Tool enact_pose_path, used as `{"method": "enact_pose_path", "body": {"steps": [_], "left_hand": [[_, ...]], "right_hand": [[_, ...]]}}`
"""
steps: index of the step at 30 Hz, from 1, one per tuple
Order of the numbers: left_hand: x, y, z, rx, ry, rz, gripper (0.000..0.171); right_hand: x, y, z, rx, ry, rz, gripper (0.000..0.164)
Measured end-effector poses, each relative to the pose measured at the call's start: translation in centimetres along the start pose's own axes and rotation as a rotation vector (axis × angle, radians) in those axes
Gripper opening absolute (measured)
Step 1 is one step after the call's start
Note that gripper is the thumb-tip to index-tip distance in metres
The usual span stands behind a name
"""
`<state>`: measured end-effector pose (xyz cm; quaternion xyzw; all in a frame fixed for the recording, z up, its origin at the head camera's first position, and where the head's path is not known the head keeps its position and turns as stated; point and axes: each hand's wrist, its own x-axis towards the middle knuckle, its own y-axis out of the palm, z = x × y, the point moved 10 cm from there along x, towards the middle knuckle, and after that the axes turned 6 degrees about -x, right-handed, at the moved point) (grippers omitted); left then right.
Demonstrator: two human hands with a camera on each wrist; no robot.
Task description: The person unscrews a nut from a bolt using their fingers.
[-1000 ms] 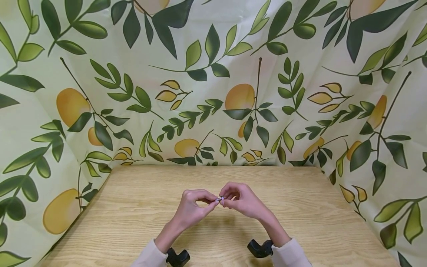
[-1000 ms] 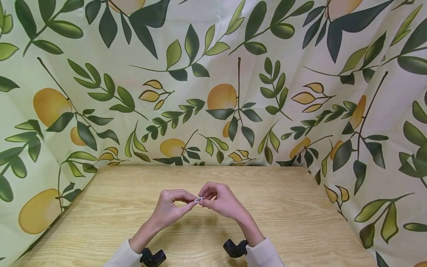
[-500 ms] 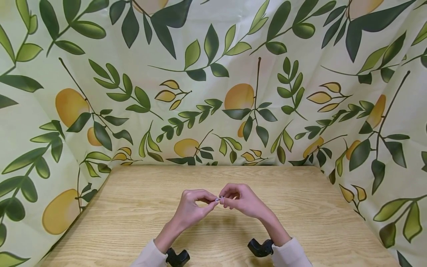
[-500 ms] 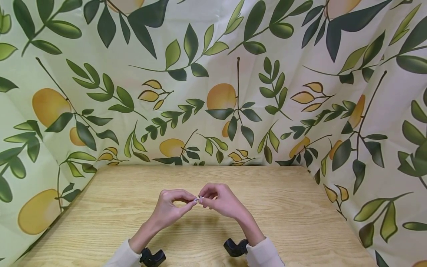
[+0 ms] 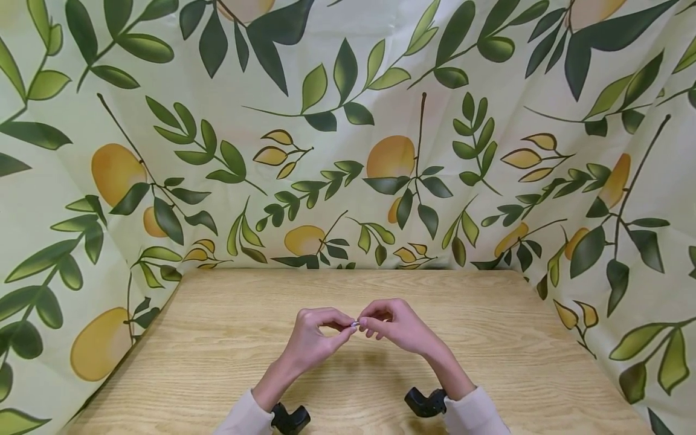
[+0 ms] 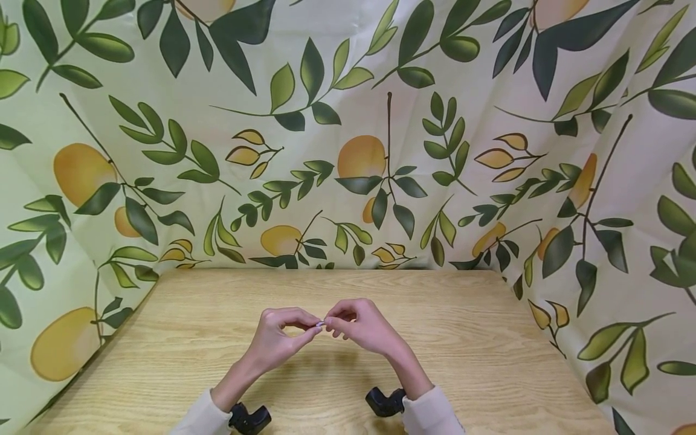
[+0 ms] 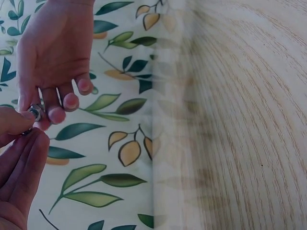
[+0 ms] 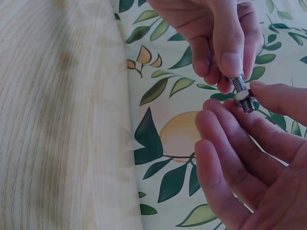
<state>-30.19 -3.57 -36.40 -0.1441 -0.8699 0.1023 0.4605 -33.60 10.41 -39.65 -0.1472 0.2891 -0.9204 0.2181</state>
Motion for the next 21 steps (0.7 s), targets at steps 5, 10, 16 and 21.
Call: {"method": "enact_pose_path", "body": {"steps": [5, 10, 16, 21], "left_hand": [[0.0, 0.11, 0.11, -0.008, -0.001, 0.003, 0.015], [-0.12, 0.23, 0.23, -0.006, -0.007, 0.006, 0.016], [-0.14, 0.16, 0.45, 0.005, -0.009, 0.0, 0.013], [-0.08, 0.14, 0.4, 0.011, 0.002, 0.0, 0.009]], "right_hand": [[-0.1, -0.18, 0.24, 0.006, -0.017, -0.025, 0.01], [-0.13, -0.28, 0.52, 0.008, -0.044, -0.046, 0.014], [-0.11, -0.38, 0.41, -0.009, -0.027, -0.031, 0.018], [-0.19, 0.0, 0.18, -0.012, -0.006, 0.022, 0.025]]}}
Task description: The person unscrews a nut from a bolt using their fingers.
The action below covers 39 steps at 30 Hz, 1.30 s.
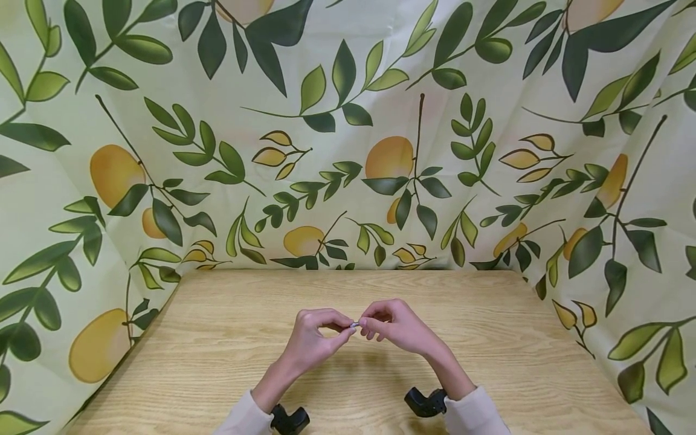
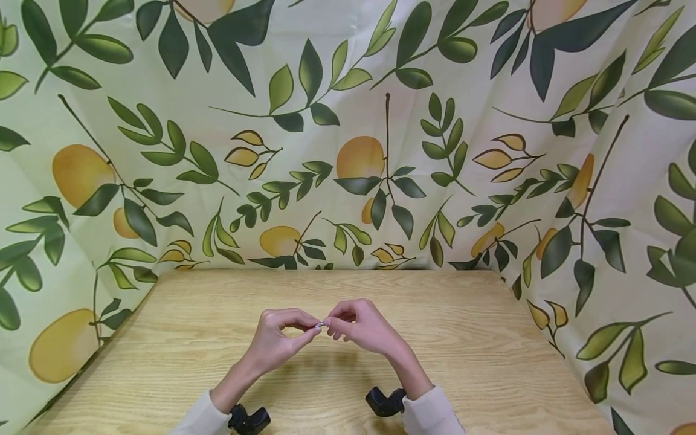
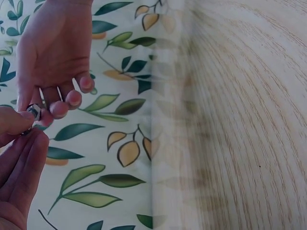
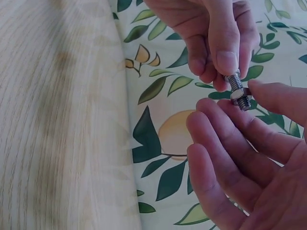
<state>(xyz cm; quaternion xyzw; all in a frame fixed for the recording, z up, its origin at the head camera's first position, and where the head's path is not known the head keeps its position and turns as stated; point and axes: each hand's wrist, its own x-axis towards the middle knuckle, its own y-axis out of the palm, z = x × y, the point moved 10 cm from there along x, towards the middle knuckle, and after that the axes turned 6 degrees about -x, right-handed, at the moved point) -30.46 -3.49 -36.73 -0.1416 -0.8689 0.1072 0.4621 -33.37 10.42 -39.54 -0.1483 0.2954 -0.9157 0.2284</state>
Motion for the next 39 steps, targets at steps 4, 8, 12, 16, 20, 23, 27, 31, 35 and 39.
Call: {"method": "enact_pose_path", "body": {"steps": [4, 8, 12, 16, 20, 23, 27, 31, 35, 39], "left_hand": [[0.07, 0.03, 0.03, -0.01, -0.02, 0.006, 0.009], [0.03, 0.01, -0.07, -0.014, -0.017, 0.004, 0.012], [0.03, 0.01, -0.28, -0.014, 0.005, -0.001, 0.014], [0.05, 0.0, -0.19, -0.021, -0.008, -0.003, 0.015], [0.04, -0.02, -0.33, -0.009, -0.002, -0.004, 0.013], [0.03, -0.04, -0.42, -0.008, 0.004, -0.002, 0.013], [0.06, -0.02, -0.31, -0.021, 0.001, 0.001, 0.014], [0.11, 0.04, -0.26, -0.024, 0.002, 0.004, 0.014], [0.09, -0.02, -0.28, -0.021, 0.001, 0.0, 0.015], [0.03, -0.05, -0.29, -0.009, -0.008, -0.002, 0.012]], "right_hand": [[0.06, -0.06, -0.05, 0.003, 0.004, -0.012, 0.016], [0.11, -0.24, 0.1, 0.007, -0.008, -0.038, 0.007], [0.12, -0.39, 0.29, 0.002, -0.031, -0.058, 0.013], [0.1, -0.54, 0.34, -0.012, -0.039, -0.064, 0.017], [-0.01, -0.21, 0.15, -0.003, -0.015, -0.02, 0.018], [-0.07, -0.03, 0.19, 0.001, -0.015, -0.005, 0.015], [-0.04, -0.2, 0.34, 0.009, -0.03, -0.024, 0.009], [0.0, -0.37, 0.42, 0.003, -0.041, -0.042, 0.016], [-0.02, -0.47, 0.26, -0.017, -0.019, -0.045, 0.021], [-0.05, -0.15, 0.0, -0.003, 0.009, -0.01, 0.017]]}}
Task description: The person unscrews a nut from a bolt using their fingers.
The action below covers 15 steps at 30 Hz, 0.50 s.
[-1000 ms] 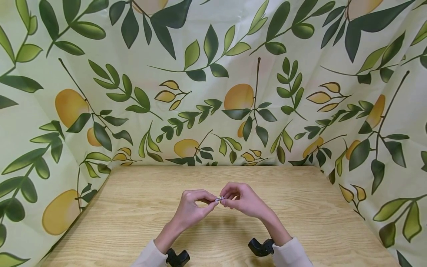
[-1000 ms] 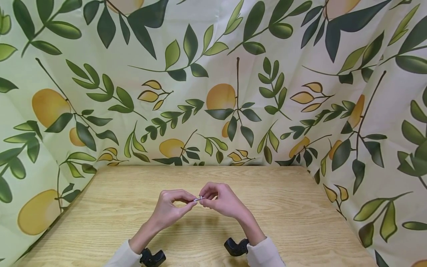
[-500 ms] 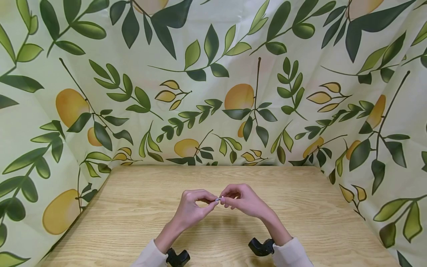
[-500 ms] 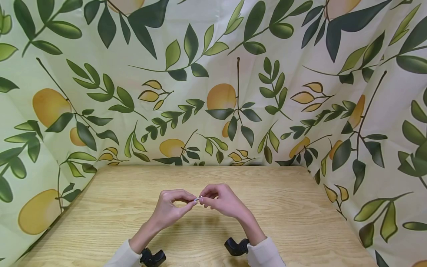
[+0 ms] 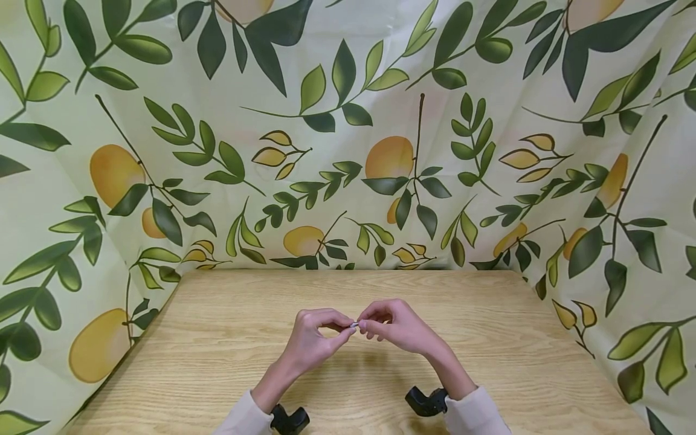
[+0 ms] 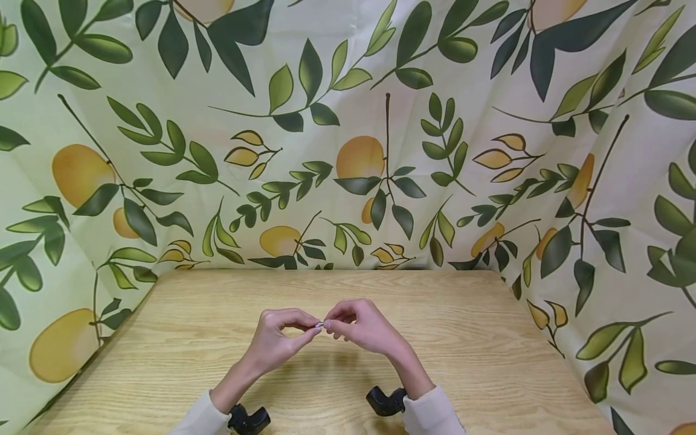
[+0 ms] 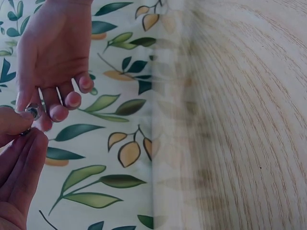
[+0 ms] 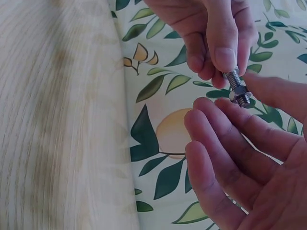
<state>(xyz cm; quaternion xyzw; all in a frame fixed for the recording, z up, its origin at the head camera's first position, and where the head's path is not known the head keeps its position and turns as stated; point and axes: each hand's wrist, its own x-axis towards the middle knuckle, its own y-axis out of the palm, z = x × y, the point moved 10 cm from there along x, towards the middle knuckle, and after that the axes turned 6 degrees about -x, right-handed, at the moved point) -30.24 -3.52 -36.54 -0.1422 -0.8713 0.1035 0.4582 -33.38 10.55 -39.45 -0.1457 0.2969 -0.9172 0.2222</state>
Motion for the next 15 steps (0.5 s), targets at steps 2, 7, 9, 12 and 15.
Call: {"method": "enact_pose_path", "body": {"steps": [2, 7, 9, 12, 15], "left_hand": [[-0.03, 0.0, 0.02, -0.004, -0.007, 0.0, 0.012], [-0.03, -0.01, -0.08, -0.018, -0.009, -0.003, 0.014], [-0.01, -0.01, -0.17, -0.015, -0.002, -0.003, 0.014], [0.04, -0.02, -0.33, -0.007, 0.014, -0.003, 0.015], [0.09, -0.06, -0.41, -0.005, 0.02, -0.004, 0.016]], "right_hand": [[0.0, 0.13, -0.01, 0.01, -0.002, 0.01, 0.015], [-0.02, 0.1, 0.24, 0.02, -0.025, -0.003, 0.007], [-0.01, 0.03, 0.33, 0.022, -0.033, -0.01, 0.008], [0.01, -0.19, 0.43, 0.004, -0.045, -0.031, 0.014], [0.03, -0.29, 0.3, -0.012, -0.039, -0.035, 0.019]]}}
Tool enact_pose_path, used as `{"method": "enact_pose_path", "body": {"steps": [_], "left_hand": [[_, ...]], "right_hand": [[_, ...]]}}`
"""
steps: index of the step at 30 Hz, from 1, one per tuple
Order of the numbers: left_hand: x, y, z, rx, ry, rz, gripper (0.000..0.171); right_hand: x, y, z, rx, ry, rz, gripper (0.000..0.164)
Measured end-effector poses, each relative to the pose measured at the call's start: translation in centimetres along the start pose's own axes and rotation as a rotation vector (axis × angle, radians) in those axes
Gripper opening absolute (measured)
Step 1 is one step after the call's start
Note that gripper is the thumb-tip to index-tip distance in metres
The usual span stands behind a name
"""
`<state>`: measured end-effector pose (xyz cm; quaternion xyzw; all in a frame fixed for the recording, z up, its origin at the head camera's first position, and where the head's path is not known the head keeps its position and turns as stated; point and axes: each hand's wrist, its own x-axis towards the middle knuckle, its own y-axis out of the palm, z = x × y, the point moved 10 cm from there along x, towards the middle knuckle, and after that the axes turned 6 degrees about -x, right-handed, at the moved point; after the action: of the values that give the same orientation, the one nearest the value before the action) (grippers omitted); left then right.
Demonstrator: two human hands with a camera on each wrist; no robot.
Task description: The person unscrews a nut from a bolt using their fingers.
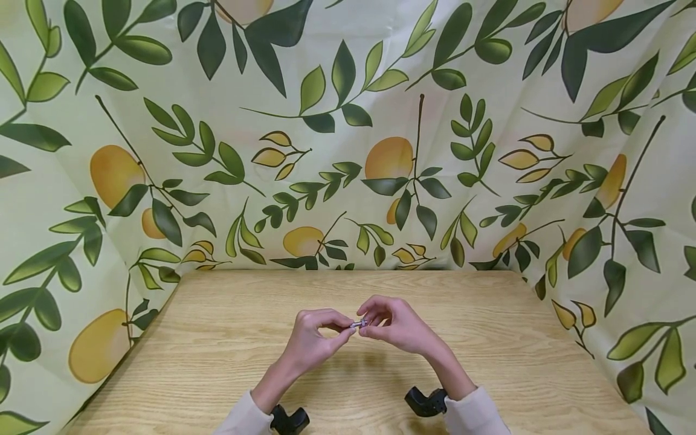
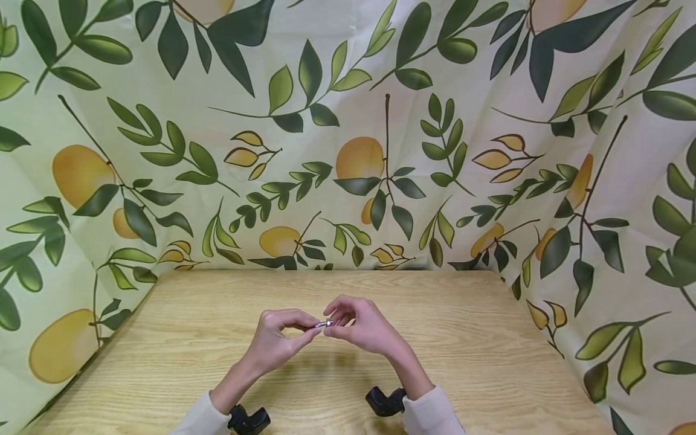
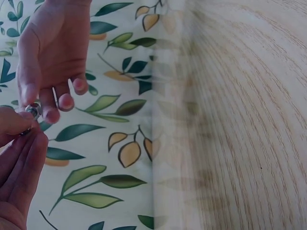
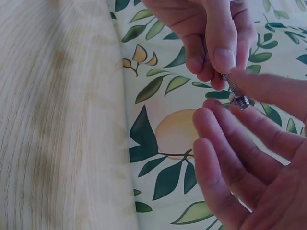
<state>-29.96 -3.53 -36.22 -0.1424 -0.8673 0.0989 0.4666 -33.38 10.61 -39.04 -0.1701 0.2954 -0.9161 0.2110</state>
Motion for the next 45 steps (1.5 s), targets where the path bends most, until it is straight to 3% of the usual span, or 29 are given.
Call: {"method": "enact_pose_path", "body": {"steps": [7, 12, 20, 25, 33, 40, 45], "left_hand": [[-0.09, 0.08, 0.23, 0.011, -0.008, 0.001, 0.013], [-0.11, 0.15, 0.49, 0.002, -0.025, 0.006, 0.014], [0.0, 0.19, 0.56, 0.005, -0.037, 0.011, 0.013], [0.04, 0.19, 0.23, 0.009, 0.007, 0.005, 0.013], [0.01, 0.24, 0.17, 0.001, -0.007, 0.01, 0.012], [-0.02, 0.23, 0.28, -0.005, 0.002, 0.006, 0.013], [-0.09, 0.28, 0.45, 0.001, -0.014, 0.007, 0.011]], "right_hand": [[-0.09, 0.57, -0.22, 0.014, 0.023, 0.066, 0.02], [-0.03, 0.46, 0.01, 0.012, 0.006, 0.043, 0.008], [0.03, -0.03, -0.08, 0.0, 0.002, 0.011, 0.028], [-0.02, -0.09, -0.16, 0.021, 0.022, 0.026, 0.02], [0.0, 0.11, 0.06, -0.002, 0.003, 0.034, 0.007], [-0.03, -0.02, -0.11, -0.001, 0.008, 0.022, 0.02], [-0.07, 0.15, -0.25, 0.007, 0.029, 0.046, 0.014]]}}
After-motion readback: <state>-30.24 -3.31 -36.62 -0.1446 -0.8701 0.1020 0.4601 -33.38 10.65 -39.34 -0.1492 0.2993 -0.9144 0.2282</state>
